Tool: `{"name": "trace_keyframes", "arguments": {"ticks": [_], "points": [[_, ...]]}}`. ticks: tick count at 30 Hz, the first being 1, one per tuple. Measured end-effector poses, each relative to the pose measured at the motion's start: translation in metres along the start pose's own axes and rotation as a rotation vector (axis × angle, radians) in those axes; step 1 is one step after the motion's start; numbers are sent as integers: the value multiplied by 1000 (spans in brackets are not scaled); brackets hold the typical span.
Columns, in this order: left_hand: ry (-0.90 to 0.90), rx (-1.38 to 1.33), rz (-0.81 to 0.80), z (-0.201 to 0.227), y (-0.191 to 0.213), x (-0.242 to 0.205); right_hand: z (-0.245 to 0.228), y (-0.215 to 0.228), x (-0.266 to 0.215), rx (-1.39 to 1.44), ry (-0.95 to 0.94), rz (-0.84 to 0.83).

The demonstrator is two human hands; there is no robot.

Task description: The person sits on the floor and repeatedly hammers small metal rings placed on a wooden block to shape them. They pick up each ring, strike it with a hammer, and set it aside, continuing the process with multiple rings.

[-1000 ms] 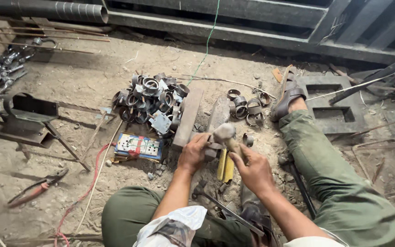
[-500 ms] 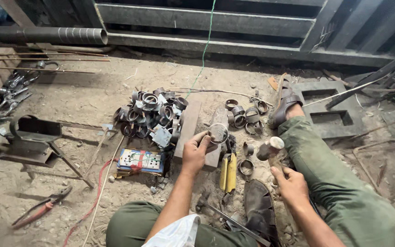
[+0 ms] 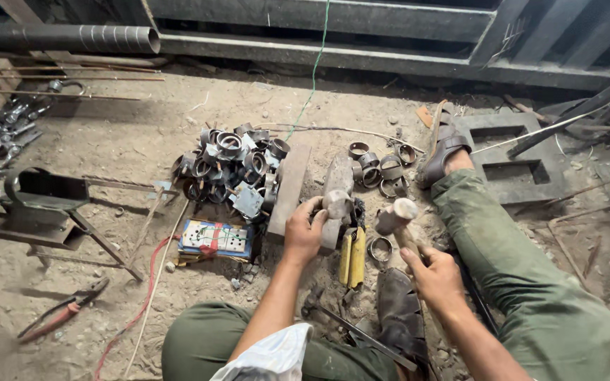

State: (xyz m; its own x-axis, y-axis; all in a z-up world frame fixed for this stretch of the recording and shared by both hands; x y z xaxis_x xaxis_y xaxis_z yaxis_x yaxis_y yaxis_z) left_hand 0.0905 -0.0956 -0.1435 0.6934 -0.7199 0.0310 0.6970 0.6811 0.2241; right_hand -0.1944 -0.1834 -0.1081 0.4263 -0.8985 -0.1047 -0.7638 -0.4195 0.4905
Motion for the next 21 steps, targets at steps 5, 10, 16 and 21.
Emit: {"name": "trace_keyframes", "arguments": {"ticks": [5, 10, 16, 21], "points": [[-24, 264, 57, -26, -3, -17, -65, -4, 0, 161, 210, -11], [-88, 396, 116, -39, -8, -20, -115, -20, 5, 166, 501, 24], [-40, 317, 99, -39, -5, -19, -89, -51, 8, 80, 247, -61], [-98, 299, 122, -44, -3, -21, -87, -33, 17, -14, 457, 69]]}}
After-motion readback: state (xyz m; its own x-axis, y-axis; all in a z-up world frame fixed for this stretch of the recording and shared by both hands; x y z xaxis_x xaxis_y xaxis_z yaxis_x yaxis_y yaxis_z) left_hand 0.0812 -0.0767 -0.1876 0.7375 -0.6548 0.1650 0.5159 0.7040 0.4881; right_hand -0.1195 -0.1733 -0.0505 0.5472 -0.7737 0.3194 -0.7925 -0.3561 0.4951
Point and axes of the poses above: each hand's wrist, its own x-axis towards the middle knuckle, its own y-axis out of the back of the hand, z = x × y, the point moved 7 cm from there along x, towards the middle knuckle, and after that the axes turned 14 degrees about y, right-handed, at the moved point
